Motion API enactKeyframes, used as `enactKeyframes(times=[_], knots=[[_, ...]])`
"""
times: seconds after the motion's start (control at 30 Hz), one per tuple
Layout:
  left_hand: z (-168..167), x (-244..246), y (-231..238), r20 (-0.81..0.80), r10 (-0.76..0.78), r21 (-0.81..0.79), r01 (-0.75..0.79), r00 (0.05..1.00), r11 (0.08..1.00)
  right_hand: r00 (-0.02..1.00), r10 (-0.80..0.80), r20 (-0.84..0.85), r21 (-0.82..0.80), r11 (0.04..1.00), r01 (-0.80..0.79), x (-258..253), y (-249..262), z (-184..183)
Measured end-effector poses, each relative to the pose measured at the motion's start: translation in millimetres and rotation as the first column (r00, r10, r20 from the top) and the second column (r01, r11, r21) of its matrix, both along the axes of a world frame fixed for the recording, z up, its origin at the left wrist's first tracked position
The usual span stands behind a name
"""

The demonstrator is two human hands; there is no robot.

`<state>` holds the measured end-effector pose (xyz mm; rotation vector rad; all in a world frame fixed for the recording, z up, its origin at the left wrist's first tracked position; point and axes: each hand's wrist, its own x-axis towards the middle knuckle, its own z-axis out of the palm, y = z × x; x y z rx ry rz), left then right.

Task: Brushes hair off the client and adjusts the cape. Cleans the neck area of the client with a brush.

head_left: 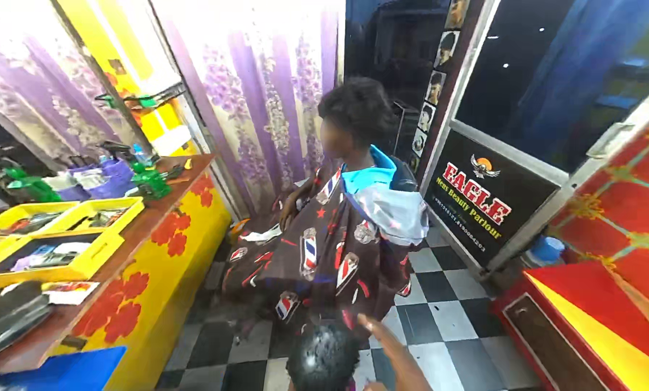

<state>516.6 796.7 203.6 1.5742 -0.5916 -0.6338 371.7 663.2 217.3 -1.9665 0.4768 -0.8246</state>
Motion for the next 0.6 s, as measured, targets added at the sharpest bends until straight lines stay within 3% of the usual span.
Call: enactKeyframes(times=[0.1, 0.2, 0.3, 0.37, 0.47, 0.53, 0.6], knots=[[29.0, -24.4, -47.0, -0.055, -0.010, -0.076, 0.006, 0.998, 0.997, 0.994, 0.088, -0.066, 0.034, 0.996, -0.086, -13.7, -7.5, -14.6], [36.2, -24.7, -91.8, 0.004, -0.143, -0.125, 0.142, 0.990, 0.982, 0.997, 0.020, 0.075, 0.144, 0.989, -0.031, -14.5, -39.9, -16.1], [39.2, 11.1, -140.5, 0.220, -0.367, -0.054, 0.388, 0.904, 0.920, 0.913, -0.294, 0.283, 0.334, 0.922, 0.193, -25.1, -119.0, -5.4], [47.6, 36.7, -180.5, 0.361, -0.355, -0.060, 0.402, 0.862, 0.914, 0.813, -0.525, 0.253, 0.404, 0.821, 0.404, -34.4, -184.3, 8.9], [61.3, 65.8, -263.9, 0.588, -0.203, -0.115, 0.330, 0.783, 0.937, 0.792, -0.587, 0.165, 0.114, 0.809, 0.576, -39.8, -264.3, 47.5], [72.4, 78.8, -324.6, 0.697, -0.116, -0.110, 0.266, 0.708, 0.958, 0.772, -0.607, 0.187, 0.016, 0.788, 0.615, -24.8, -301.5, 84.3], [72.0, 85.7, -373.3, 0.766, -0.110, -0.029, 0.204, 0.634, 0.978, 0.793, -0.605, 0.063, -0.161, 0.778, 0.607, -5.1, -335.1, 114.4]])
